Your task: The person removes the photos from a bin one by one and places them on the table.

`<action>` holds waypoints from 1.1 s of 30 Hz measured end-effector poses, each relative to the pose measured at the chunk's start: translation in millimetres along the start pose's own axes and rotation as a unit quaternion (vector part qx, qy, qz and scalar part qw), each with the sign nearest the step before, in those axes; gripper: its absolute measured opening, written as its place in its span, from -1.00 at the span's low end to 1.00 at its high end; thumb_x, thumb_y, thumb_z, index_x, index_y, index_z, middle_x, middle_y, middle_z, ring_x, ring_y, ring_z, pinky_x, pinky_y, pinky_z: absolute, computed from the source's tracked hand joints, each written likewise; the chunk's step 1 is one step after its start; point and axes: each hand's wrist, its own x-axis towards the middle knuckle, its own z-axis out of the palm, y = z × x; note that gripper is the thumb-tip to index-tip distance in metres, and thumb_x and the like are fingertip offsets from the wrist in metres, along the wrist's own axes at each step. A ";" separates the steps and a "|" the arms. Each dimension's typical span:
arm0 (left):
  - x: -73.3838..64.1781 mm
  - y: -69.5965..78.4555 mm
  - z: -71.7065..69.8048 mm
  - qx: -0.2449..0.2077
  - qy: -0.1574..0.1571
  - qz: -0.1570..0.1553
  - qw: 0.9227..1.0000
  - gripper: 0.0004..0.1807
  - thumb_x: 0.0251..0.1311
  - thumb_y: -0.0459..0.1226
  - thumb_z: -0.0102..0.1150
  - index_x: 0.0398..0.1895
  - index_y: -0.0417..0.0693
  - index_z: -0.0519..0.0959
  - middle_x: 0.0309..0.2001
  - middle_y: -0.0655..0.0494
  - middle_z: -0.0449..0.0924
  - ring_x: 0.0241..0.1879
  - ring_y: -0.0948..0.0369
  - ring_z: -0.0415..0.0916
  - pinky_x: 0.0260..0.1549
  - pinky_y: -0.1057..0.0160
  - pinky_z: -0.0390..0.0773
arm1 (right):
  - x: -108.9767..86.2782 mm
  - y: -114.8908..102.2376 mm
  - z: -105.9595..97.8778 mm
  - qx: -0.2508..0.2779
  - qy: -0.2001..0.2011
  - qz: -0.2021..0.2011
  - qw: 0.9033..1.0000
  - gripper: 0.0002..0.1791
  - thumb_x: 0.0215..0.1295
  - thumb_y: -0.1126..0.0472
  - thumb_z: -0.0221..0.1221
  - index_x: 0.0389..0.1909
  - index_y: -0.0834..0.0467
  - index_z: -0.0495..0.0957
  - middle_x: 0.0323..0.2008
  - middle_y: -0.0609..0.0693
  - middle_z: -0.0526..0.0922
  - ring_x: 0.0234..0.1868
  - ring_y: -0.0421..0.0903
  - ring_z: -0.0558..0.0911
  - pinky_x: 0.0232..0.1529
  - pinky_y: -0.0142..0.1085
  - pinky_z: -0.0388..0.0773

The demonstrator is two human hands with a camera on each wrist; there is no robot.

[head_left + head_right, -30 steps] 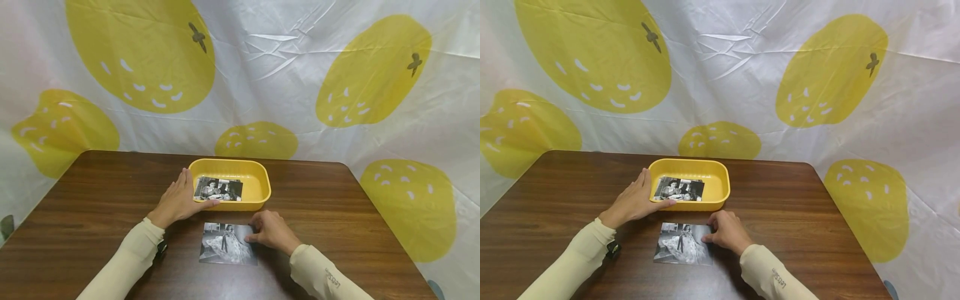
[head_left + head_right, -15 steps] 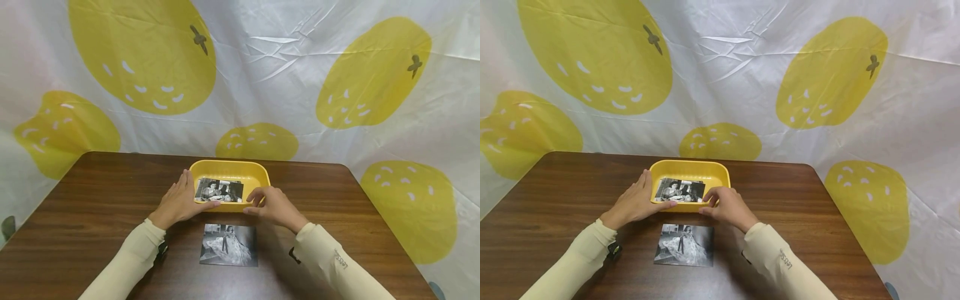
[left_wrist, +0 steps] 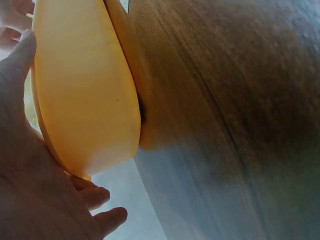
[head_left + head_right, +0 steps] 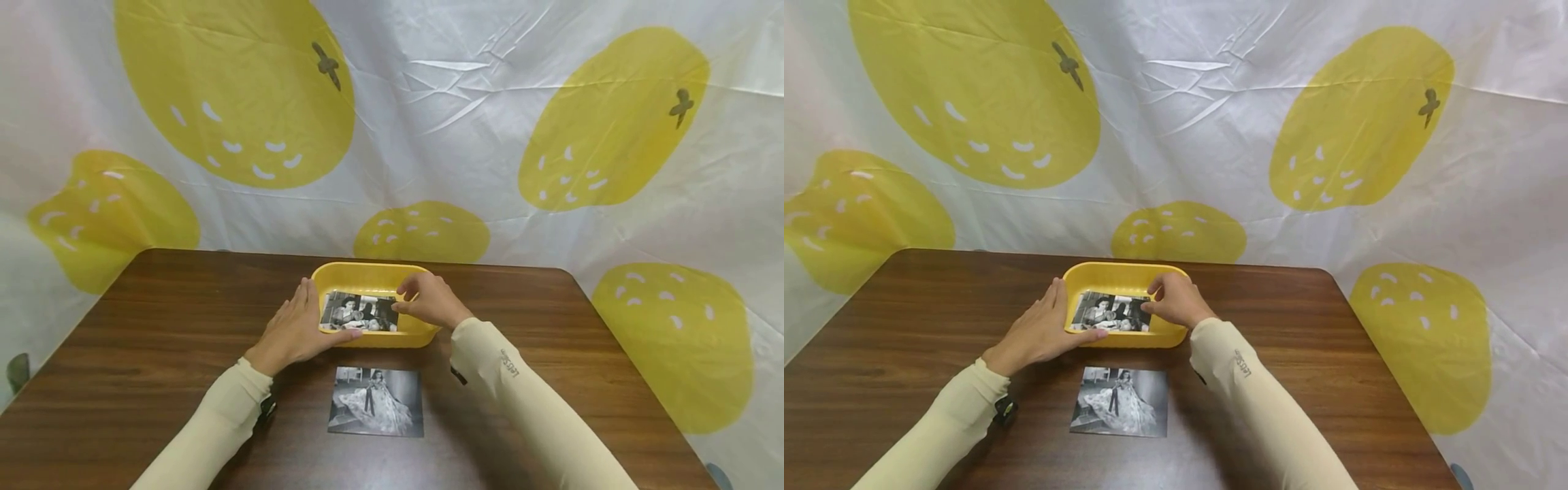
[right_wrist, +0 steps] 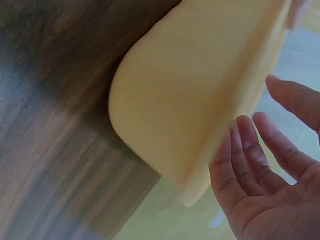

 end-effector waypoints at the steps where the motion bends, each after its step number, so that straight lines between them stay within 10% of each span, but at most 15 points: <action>1: -0.2 0.0 -0.1 0.000 0.000 -0.001 1.000 0.47 -0.23 0.60 -0.12 0.45 -0.35 -0.29 0.47 -0.27 -0.34 0.44 -0.11 -0.22 0.34 -0.15 -0.06 | 3.7 1.1 2.4 -0.002 -0.002 -0.002 1.000 -0.65 0.10 0.10 0.35 -0.15 0.23 0.63 -0.31 0.01 0.65 -0.21 -0.03 0.59 -0.10 -0.12 0.52; 33: 0.5 -1.5 0.0 0.014 0.003 -0.008 1.000 0.49 -0.28 0.63 -0.17 0.46 -0.33 -0.28 0.47 -0.27 -0.32 0.44 -0.10 -0.19 0.33 -0.13 -0.01 | 43.1 20.0 39.7 -0.049 -0.032 0.042 0.997 -0.14 -0.37 -0.08 0.57 -0.05 0.38 0.55 -0.20 0.15 0.62 -0.19 0.01 0.56 -0.07 -0.18 0.49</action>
